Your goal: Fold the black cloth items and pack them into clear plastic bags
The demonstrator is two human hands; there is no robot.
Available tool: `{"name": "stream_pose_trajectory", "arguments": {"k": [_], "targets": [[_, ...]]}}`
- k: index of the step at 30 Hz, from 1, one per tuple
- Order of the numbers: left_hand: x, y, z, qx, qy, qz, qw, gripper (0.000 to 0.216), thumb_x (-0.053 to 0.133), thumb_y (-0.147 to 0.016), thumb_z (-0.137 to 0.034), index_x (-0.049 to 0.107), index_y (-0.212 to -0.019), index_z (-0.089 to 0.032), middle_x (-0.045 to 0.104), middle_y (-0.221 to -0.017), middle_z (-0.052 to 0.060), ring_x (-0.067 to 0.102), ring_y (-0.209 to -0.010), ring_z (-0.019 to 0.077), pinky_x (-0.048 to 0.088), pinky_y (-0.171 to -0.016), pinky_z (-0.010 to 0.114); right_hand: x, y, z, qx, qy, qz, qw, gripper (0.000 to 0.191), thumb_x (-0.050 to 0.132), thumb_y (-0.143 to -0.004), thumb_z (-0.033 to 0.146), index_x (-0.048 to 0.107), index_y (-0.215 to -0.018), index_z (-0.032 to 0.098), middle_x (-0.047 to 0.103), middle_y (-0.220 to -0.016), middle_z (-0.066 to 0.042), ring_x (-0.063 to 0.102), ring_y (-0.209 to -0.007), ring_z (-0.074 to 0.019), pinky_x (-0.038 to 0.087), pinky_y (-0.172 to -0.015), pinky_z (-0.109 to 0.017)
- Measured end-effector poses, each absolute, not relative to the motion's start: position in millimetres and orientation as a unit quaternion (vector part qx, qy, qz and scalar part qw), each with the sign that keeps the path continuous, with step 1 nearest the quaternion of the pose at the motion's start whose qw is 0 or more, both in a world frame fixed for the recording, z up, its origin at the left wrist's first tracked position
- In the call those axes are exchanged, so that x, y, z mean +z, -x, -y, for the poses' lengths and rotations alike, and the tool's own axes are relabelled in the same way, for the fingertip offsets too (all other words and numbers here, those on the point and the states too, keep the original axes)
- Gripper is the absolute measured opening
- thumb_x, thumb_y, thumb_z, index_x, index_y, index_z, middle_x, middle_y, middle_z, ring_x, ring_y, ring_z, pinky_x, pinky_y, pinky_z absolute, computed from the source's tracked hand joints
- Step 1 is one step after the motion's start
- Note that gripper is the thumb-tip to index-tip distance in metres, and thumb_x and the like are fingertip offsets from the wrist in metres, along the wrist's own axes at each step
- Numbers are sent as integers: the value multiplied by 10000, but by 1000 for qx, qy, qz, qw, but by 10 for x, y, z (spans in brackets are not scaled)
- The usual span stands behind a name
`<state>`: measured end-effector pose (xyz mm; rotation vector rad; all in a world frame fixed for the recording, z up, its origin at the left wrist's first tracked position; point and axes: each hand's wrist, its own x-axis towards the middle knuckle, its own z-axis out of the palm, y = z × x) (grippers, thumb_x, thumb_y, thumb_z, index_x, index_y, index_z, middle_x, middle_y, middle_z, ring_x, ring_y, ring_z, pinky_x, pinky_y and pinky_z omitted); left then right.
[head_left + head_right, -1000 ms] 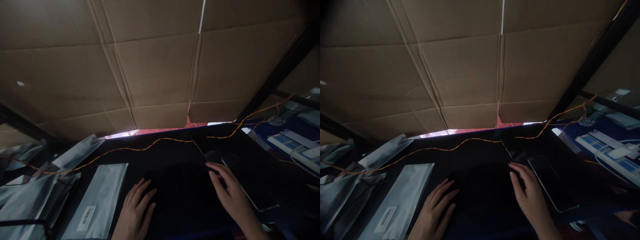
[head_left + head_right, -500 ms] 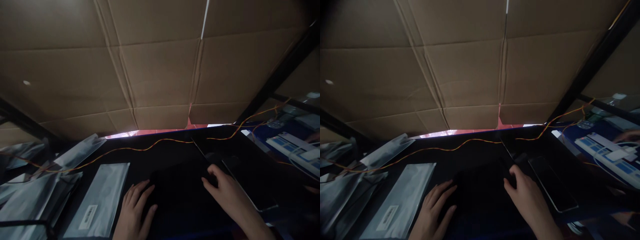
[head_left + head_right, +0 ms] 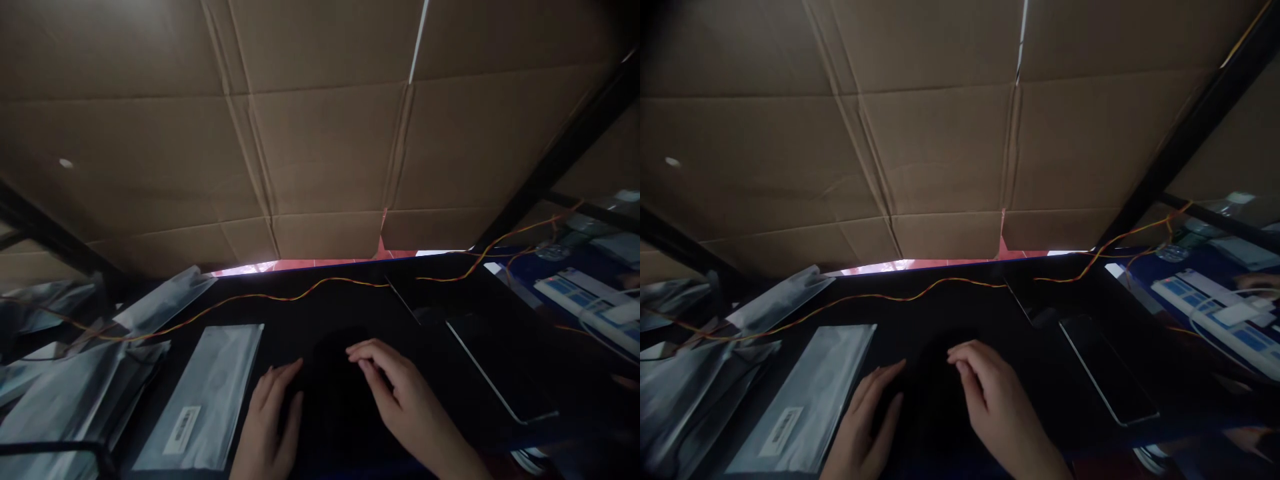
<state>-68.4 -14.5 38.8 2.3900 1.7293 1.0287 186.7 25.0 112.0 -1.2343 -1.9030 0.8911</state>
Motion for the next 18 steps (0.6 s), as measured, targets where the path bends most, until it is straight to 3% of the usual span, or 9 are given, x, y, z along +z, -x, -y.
{"name": "stream_pose_trajectory", "arguments": {"k": [3, 5, 9, 12, 15, 18], "targets": [[547, 510, 151, 363, -743, -562, 24, 391, 492, -1101, -262, 578, -1481, -287, 722, -1420, 97, 726, -1303, 248, 657, -1053, 410, 856, -1973, -286, 278, 485, 762, 328, 291, 495, -1119, 230, 699, -1316, 295, 700, -1489, -58, 640, -1423, -252, 546, -1192, -469], [600, 335, 119, 353, -770, -532, 26, 421, 509, -1095, -279, 566, -1512, -289, 683, -1507, 99, 684, -1382, 266, 616, -1136, 460, 686, -1955, -295, 243, 465, 798, 298, 373, 514, -1097, 191, 671, -1427, 269, 649, -1578, -74, 547, -1526, -287, 504, -1243, -537], [528, 97, 44, 279, -827, -489, 2, 606, 547, -1079, -289, 402, -1663, -221, 576, -1639, 150, 555, -1521, 347, 596, -1137, 594, 493, -1897, -303, 231, 444, 824, 264, 512, 516, -1059, 116, 613, -1543, 251, 612, -1623, -75, 498, -1565, -301, 472, -1269, -582], [458, 186, 57, 244, -839, -486, 3, 654, 548, -1087, -307, 342, -1702, -218, 496, -1696, 168, 466, -1578, 366, 606, -1110, 595, 485, -1976, -277, 253, 460, 807, 269, 439, 511, -1110, 209, 639, -1522, 286, 607, -1629, -58, 488, -1572, -286, 467, -1273, -569], [455, 407, 103, 217, -876, -432, -11, 733, 677, -1029, -484, 425, -1674, -245, 472, -1709, 178, 441, -1579, 449, 570, -1103, 683, 532, -2135, -210, 269, 481, 791, 266, 391, 483, -1137, 267, 683, -1471, 304, 599, -1637, -53, 464, -1589, -275, 453, -1279, -566], [471, 549, 119, 205, -906, -370, -28, 639, 786, -958, -415, 587, -1553, -292, 652, -1561, 127, 579, -1480, 443, 555, -1080, 748, 593, -2267, -139, 304, 477, 796, 216, 373, 599, -1104, 346, 689, -1466, 352, 525, -1699, -18, 396, -1625, -299, 442, -1281, -578]]}}
